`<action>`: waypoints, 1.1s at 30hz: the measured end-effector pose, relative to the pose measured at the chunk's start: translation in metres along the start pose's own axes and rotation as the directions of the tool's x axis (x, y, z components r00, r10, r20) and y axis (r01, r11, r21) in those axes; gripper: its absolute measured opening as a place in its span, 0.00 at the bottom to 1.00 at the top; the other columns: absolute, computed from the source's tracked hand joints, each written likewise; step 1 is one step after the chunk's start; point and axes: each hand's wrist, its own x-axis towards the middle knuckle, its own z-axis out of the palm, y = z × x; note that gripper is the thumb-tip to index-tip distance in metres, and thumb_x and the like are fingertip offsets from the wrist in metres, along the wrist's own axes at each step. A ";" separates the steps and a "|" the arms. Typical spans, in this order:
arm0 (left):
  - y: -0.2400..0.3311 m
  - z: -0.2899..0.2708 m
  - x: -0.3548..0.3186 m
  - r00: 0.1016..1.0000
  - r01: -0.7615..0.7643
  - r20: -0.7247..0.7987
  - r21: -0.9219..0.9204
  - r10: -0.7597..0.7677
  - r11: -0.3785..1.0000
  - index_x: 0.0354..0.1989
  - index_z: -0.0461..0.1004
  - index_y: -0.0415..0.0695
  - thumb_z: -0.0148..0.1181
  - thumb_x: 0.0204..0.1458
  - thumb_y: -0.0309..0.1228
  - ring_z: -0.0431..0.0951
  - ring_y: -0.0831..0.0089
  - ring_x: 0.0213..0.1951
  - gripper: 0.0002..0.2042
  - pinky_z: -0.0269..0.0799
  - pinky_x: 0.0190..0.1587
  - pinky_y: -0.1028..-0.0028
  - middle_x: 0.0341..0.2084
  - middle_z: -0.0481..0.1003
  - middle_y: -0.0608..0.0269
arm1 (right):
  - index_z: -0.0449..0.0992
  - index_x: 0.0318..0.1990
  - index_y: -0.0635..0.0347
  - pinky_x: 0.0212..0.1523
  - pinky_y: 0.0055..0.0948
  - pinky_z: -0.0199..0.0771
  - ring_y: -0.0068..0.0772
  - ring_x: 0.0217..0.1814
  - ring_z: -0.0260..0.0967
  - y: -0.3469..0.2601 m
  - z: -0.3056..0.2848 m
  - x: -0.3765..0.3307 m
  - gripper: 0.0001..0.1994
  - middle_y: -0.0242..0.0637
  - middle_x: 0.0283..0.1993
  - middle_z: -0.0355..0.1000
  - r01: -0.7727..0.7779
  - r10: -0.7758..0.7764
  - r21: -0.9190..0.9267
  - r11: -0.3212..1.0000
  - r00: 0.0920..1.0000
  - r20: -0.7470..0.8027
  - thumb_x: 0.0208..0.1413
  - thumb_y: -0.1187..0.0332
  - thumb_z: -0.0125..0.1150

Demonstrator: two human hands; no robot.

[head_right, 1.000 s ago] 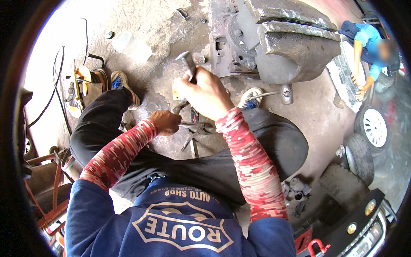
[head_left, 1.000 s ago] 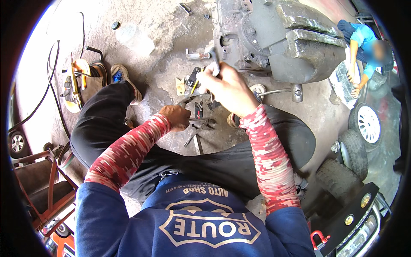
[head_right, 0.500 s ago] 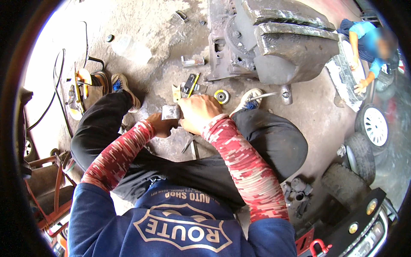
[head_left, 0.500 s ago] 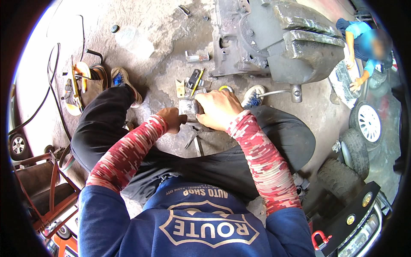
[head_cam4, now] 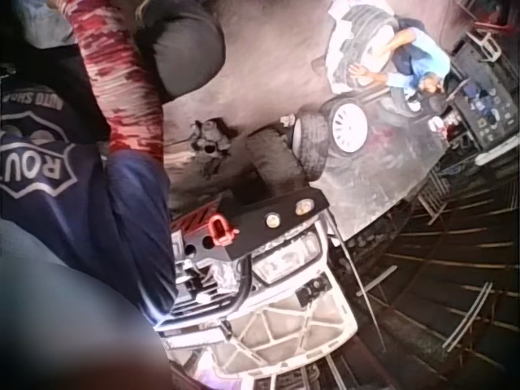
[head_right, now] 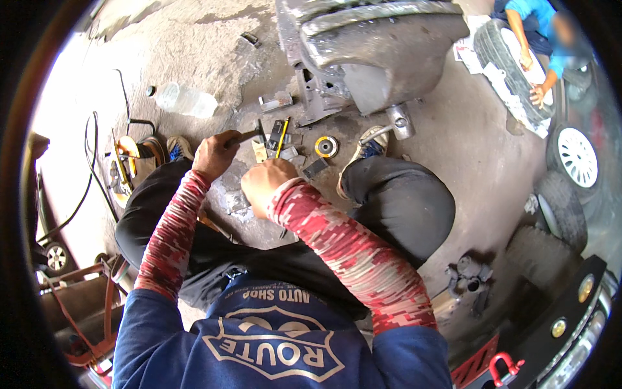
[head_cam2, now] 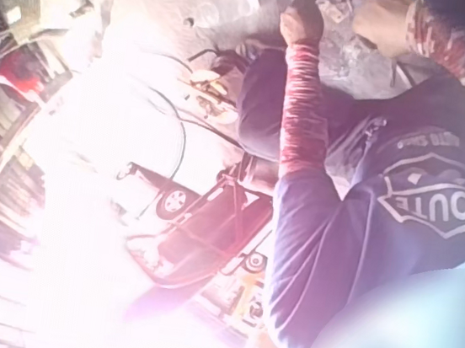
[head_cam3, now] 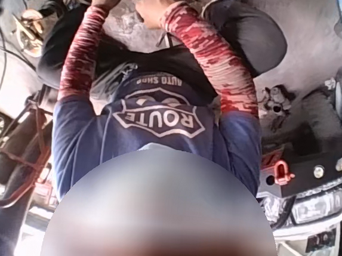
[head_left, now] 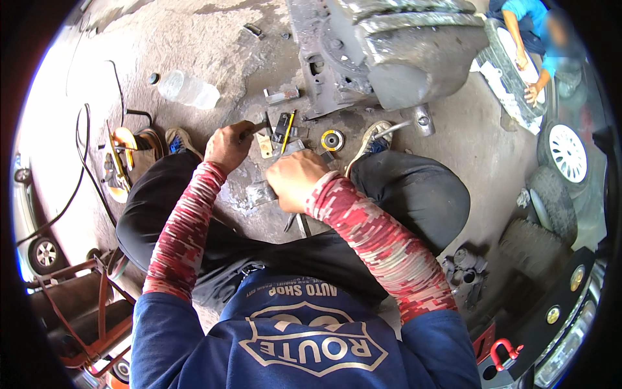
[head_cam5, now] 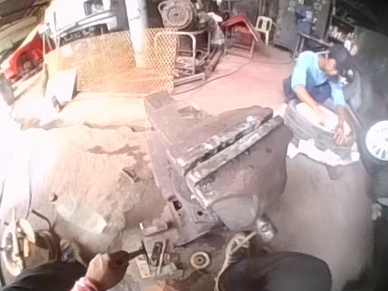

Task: The person sits on the floor and handles small metal pieces, using a pencil to mark them and a hammer to tap them into place. They repeatedly pick up, inspect, and reposition the parts while working near a bench vise.

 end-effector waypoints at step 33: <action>0.039 0.074 0.196 0.965 -0.233 0.092 -0.119 0.244 0.965 0.48 0.78 0.38 0.64 0.50 0.38 0.83 0.57 0.34 0.20 0.78 0.41 0.65 0.32 0.81 0.45 | 0.83 0.29 0.58 0.43 0.39 0.78 0.45 0.40 0.80 0.008 -0.009 0.001 0.07 0.45 0.33 0.80 -0.028 0.035 0.120 0.992 0.998 -0.055 0.42 0.71 0.62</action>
